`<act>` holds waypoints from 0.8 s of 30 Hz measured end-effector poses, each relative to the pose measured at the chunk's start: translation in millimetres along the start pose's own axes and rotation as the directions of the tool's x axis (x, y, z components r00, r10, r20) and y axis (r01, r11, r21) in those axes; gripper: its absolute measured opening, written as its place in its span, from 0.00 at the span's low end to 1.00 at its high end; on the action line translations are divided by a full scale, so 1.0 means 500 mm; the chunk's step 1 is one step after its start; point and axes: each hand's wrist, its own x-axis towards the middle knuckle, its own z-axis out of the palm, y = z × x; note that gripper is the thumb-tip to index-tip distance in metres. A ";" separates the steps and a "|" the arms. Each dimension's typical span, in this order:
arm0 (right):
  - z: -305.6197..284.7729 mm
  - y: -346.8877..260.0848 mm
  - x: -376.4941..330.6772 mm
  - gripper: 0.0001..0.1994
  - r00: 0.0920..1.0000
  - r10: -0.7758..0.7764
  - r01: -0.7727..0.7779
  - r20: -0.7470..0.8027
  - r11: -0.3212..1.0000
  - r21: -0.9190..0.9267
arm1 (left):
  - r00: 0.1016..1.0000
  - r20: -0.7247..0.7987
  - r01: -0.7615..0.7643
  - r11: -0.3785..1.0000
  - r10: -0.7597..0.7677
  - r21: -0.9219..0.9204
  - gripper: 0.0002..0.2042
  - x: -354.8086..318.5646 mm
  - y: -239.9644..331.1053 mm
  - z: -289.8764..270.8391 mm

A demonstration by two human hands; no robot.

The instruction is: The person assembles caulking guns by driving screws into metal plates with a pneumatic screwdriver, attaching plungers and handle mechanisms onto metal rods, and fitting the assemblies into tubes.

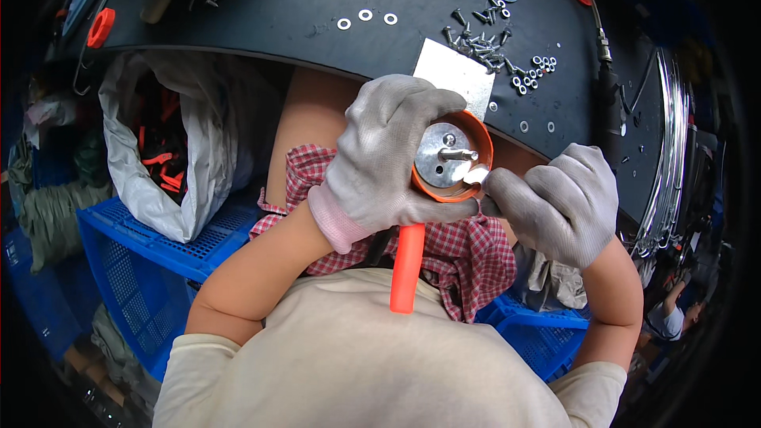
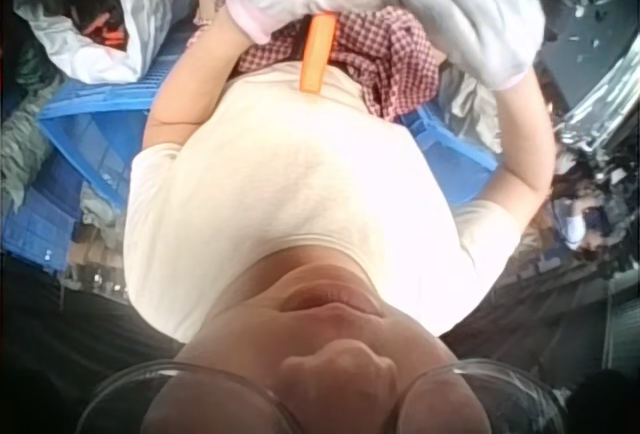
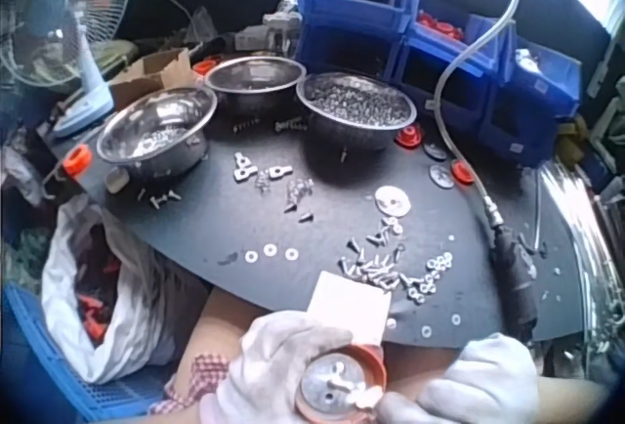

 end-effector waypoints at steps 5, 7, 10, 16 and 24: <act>0.040 0.000 0.009 0.12 0.988 0.089 -0.083 -0.129 0.995 0.047 | 1.000 -0.013 -0.010 1.000 0.010 0.007 0.36 -0.004 0.003 0.007; 0.036 -0.003 0.030 0.12 0.986 0.159 -0.157 -0.050 0.987 0.041 | 1.000 -0.015 -0.007 1.000 0.006 -0.017 0.36 0.002 0.002 0.004; 0.000 -0.001 -0.007 0.13 0.934 0.293 -0.279 -0.206 0.956 0.091 | 0.996 0.063 0.059 0.998 -0.059 0.001 0.39 -0.002 0.006 -0.015; 0.026 0.083 -0.131 0.13 0.575 0.798 -0.760 -0.180 0.441 -0.477 | 0.978 -0.108 0.144 0.952 -0.179 -0.269 0.21 -0.026 -0.006 -0.040; 0.016 0.111 -0.214 0.25 0.222 0.947 -0.944 -0.232 0.149 -0.294 | 0.935 -0.068 0.170 0.612 -0.347 -0.773 0.12 -0.037 0.056 -0.072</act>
